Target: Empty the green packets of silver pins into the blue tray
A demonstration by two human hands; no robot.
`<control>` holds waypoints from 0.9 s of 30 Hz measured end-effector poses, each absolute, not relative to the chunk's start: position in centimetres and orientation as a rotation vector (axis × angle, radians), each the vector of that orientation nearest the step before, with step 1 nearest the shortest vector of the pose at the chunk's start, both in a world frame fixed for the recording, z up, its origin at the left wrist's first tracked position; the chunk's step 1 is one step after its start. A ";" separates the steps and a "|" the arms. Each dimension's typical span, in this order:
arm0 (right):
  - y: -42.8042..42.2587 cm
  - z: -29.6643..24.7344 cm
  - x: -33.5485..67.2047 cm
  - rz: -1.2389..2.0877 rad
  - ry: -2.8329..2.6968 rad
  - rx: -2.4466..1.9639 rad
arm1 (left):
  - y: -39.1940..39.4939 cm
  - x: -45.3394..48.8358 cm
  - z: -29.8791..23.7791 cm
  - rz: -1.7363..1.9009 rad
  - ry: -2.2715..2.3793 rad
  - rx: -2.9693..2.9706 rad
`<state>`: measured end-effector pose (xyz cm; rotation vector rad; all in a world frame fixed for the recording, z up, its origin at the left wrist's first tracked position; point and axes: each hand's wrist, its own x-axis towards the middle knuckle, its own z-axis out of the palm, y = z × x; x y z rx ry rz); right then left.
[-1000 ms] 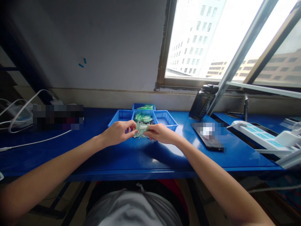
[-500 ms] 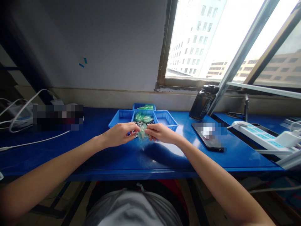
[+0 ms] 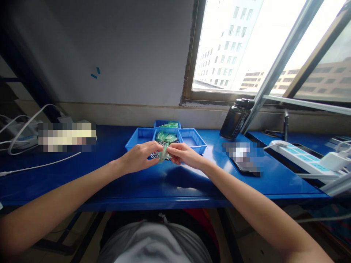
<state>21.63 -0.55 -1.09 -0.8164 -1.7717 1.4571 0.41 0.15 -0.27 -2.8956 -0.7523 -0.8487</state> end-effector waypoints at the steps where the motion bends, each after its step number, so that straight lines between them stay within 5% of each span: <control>1: -0.6 -1.1 21.6 1.355 -1.822 -0.842 | 0.1 0.4 -0.2 -0.864 -0.727 -2.904; 12: -2.0 -1.1 22.2 0.185 -2.102 -0.760 | 0.3 0.4 -0.1 -0.982 -0.826 -2.771; 27: -1.6 -0.9 21.5 -0.047 -2.199 -0.740 | 0.7 0.4 -0.3 -1.147 -1.082 -2.977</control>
